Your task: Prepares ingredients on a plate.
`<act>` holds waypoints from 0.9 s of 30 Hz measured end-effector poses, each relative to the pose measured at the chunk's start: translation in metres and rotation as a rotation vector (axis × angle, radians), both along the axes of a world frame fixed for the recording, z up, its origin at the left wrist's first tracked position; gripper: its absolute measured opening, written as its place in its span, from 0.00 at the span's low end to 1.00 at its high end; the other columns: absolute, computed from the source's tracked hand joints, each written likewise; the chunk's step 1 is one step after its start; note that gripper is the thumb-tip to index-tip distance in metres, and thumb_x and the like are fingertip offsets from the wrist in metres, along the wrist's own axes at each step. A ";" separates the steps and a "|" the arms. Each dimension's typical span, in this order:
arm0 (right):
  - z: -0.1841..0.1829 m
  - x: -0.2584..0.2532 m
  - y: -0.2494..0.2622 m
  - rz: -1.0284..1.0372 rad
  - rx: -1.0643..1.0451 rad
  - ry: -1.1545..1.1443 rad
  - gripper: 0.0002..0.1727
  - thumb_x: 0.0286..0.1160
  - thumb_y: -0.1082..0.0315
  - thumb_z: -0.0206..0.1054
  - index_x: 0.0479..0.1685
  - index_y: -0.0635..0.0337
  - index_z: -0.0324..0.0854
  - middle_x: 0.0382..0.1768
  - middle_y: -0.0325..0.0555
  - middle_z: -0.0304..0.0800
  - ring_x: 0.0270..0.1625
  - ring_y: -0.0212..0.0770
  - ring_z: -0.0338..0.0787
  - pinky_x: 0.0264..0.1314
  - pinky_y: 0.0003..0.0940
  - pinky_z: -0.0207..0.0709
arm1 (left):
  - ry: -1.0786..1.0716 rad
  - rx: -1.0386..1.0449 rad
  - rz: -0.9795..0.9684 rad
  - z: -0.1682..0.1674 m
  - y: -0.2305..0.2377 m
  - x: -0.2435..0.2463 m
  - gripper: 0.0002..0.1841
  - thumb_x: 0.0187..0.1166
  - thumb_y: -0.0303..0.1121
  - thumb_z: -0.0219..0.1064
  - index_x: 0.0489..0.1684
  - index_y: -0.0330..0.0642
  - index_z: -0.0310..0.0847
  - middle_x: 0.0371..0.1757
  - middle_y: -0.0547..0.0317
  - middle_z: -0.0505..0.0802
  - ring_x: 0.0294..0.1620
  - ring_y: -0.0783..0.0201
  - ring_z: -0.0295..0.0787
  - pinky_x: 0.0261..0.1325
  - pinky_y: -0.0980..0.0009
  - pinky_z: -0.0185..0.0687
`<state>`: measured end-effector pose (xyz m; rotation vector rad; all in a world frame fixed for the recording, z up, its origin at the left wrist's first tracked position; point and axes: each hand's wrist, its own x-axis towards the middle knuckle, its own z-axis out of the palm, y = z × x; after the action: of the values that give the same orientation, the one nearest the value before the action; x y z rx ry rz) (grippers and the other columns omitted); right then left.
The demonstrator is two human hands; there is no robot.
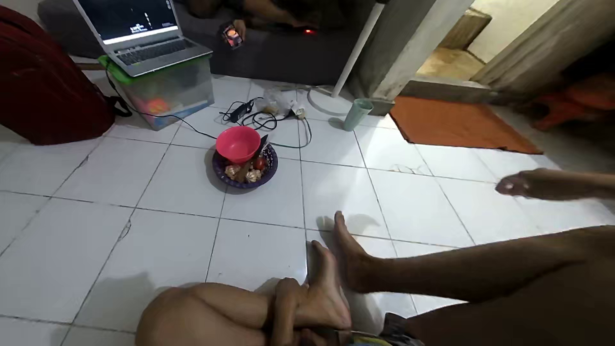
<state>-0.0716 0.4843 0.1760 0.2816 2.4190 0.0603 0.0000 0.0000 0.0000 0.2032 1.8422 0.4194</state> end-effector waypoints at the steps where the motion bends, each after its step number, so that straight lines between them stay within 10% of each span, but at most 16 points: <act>1: -0.010 -0.010 -0.009 0.065 -0.021 0.016 0.18 0.91 0.71 0.56 0.65 0.77 0.82 0.57 0.79 0.87 0.63 0.75 0.85 0.72 0.67 0.69 | 0.010 -0.009 -0.023 -0.005 0.003 0.000 0.33 0.94 0.50 0.44 0.68 0.24 0.79 0.74 0.30 0.82 0.78 0.39 0.77 0.78 0.44 0.69; 7: -0.042 -0.015 -0.083 0.266 -0.222 -0.145 0.17 0.88 0.70 0.62 0.67 0.69 0.84 0.51 0.69 0.91 0.55 0.66 0.91 0.67 0.62 0.76 | 0.135 0.170 0.132 -0.107 0.005 -0.005 0.26 0.89 0.47 0.55 0.54 0.26 0.86 0.59 0.32 0.90 0.64 0.40 0.87 0.69 0.44 0.77; 12: -0.049 -0.029 -0.119 0.287 -0.260 -0.290 0.16 0.86 0.73 0.63 0.66 0.73 0.83 0.50 0.70 0.91 0.53 0.63 0.90 0.66 0.54 0.76 | 0.912 0.396 0.660 -0.052 -0.007 -0.039 0.13 0.83 0.30 0.64 0.51 0.26 0.88 0.53 0.36 0.93 0.52 0.42 0.94 0.57 0.48 0.87; 19: -0.020 -0.062 -0.268 0.713 -0.410 -0.375 0.22 0.90 0.64 0.61 0.73 0.71 0.79 0.59 0.72 0.88 0.63 0.69 0.87 0.73 0.61 0.70 | 0.919 0.156 0.402 -0.067 -0.005 -0.183 0.37 0.76 0.28 0.71 0.86 0.27 0.60 0.93 0.33 0.56 0.95 0.35 0.42 0.89 0.31 0.36; 27: -0.016 -0.099 -0.349 0.951 -0.725 -0.419 0.22 0.87 0.67 0.64 0.74 0.70 0.79 0.59 0.72 0.88 0.63 0.66 0.86 0.73 0.58 0.69 | 0.809 -0.074 0.369 -0.094 -0.015 -0.201 0.45 0.68 0.21 0.73 0.91 0.34 0.54 0.93 0.42 0.59 0.96 0.38 0.38 0.86 0.24 0.25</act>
<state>-0.1704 0.1354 0.1599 -1.0902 1.7983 -0.2975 -0.2013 -0.0148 -0.0941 -0.0359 2.7052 0.5726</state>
